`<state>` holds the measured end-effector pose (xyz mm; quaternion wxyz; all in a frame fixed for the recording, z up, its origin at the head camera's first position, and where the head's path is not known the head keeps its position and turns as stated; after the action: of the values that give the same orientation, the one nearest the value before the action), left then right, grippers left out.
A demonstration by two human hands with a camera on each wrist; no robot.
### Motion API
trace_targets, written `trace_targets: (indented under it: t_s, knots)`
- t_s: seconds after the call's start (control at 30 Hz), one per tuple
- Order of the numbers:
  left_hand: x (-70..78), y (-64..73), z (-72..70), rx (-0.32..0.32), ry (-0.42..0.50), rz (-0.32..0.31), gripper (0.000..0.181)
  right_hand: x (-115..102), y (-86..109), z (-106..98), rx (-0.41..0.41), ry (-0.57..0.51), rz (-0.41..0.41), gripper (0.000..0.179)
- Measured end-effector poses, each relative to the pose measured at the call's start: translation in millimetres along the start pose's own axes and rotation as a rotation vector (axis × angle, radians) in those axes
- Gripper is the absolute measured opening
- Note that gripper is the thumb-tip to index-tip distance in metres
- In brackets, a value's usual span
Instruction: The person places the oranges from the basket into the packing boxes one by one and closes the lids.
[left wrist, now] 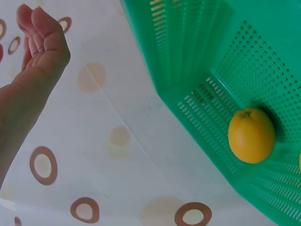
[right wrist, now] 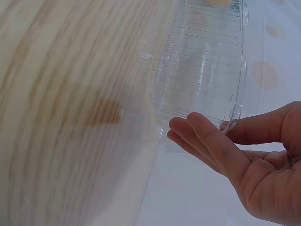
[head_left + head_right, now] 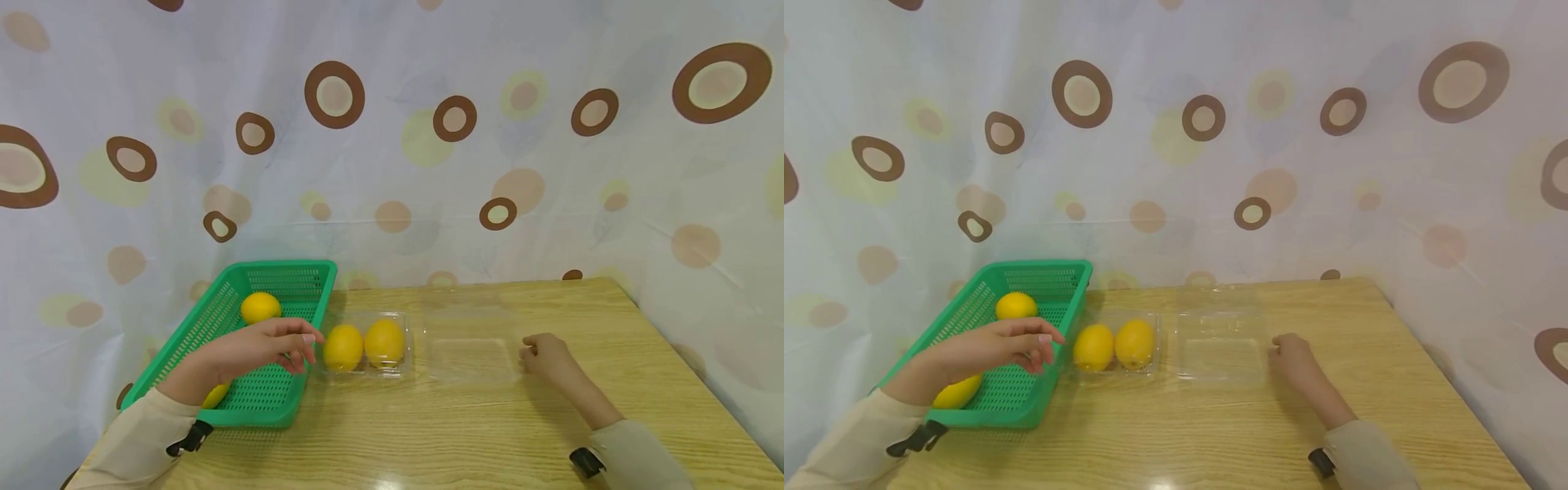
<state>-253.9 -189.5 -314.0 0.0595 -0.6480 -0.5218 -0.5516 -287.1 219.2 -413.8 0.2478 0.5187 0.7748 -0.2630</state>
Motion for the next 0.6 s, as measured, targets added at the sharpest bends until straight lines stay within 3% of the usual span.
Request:
trace_targets:
  t_s: [0.37, 0.6]
  knots:
    - [-11.6, 2.5, -40.4, 0.135, -0.04, -0.047, 0.044, -10.1, -4.8, 4.4, -0.005, 0.011, -0.005, 0.04]
    - [-25.4, 0.0, -63.9, 0.232, -0.06, -0.126, 0.048, -8.2, -3.3, 3.3, -0.005, 0.012, -0.006, 0.041]
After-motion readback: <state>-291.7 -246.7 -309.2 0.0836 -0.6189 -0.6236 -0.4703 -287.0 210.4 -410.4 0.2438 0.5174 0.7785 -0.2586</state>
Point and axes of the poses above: each hand's wrist, its own y-axis away from the middle knuckle, its own z-axis out of the palm, x = y × z, the point moved 5 cm from there along -y, towards the middle knuckle, and after that the axes turned 14 degrees about -z, right-handed, at the moved point
